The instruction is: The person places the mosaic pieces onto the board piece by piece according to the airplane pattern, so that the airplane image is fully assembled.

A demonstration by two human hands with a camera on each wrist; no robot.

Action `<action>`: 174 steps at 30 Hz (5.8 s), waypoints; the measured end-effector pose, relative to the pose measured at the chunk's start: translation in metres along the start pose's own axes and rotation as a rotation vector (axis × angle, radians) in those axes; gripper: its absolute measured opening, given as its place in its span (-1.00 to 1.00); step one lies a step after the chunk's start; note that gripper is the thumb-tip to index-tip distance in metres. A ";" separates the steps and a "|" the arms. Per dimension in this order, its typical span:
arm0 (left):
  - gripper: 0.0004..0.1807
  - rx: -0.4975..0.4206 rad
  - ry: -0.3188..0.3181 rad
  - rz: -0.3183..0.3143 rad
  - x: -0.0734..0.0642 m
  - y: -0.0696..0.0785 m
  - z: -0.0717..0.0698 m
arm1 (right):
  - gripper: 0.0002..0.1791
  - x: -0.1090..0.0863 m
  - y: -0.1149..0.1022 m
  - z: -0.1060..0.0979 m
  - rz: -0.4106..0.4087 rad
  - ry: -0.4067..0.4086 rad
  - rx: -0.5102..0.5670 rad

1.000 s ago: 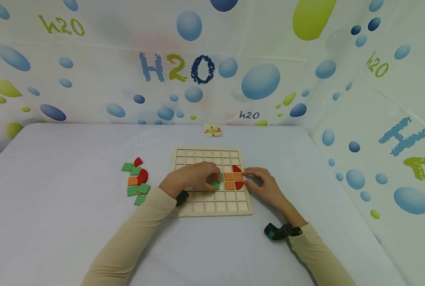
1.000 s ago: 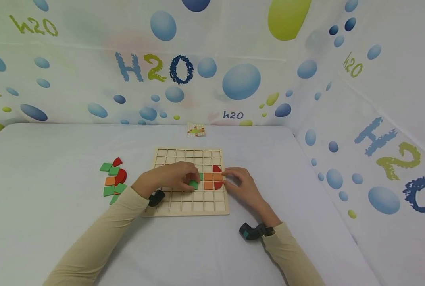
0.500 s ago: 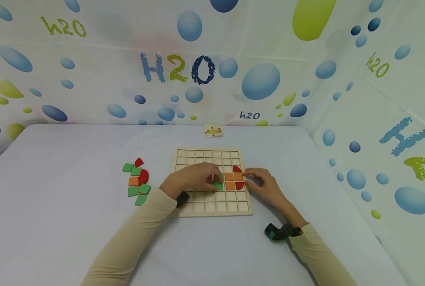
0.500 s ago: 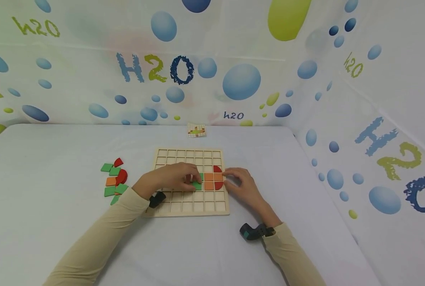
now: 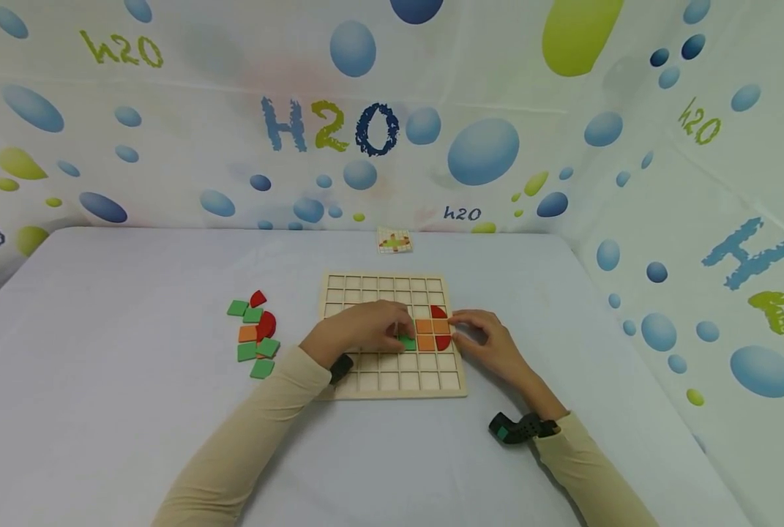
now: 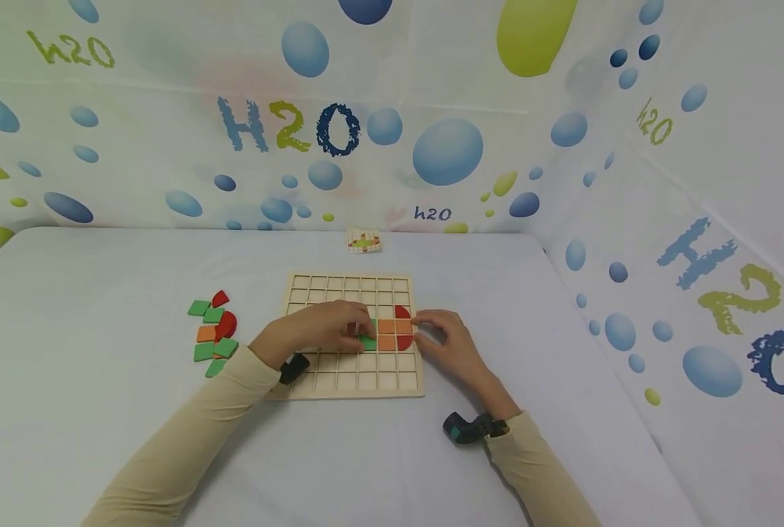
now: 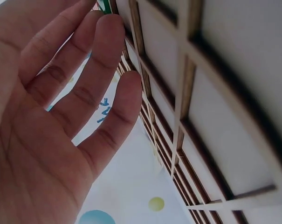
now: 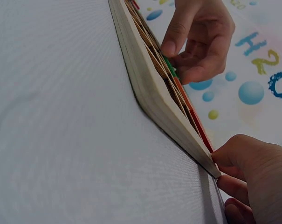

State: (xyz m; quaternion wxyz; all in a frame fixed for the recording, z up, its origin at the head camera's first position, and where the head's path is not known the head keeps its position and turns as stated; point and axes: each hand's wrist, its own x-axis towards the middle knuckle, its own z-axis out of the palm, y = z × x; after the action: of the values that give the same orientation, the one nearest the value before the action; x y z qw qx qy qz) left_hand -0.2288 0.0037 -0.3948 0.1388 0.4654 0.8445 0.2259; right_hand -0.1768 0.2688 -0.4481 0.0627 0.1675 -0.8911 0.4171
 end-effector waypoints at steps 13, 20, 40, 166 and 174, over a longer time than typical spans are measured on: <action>-0.83 0.059 0.022 0.036 -0.013 0.001 -0.001 | -0.70 0.000 -0.002 0.001 0.007 -0.002 -0.014; -0.84 0.053 0.033 -0.007 -0.016 -0.001 0.000 | -0.70 -0.001 -0.002 0.001 0.001 -0.002 -0.013; -0.90 0.083 0.079 -0.035 -0.038 -0.001 -0.010 | -0.70 -0.002 -0.006 0.001 -0.011 0.008 -0.022; -0.73 -0.151 0.141 -0.170 -0.155 -0.082 -0.033 | -0.68 -0.005 0.000 0.004 0.001 -0.011 -0.009; -0.73 -0.160 0.146 -0.161 -0.149 -0.079 -0.034 | -0.68 -0.003 -0.002 0.000 -0.015 -0.007 -0.011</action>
State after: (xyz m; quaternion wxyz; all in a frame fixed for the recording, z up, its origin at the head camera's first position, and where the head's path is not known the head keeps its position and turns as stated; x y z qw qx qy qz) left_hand -0.2225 -0.1680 -0.4028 0.1315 0.3660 0.8661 0.3141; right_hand -0.1734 0.2680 -0.4477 0.0636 0.1753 -0.8923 0.4111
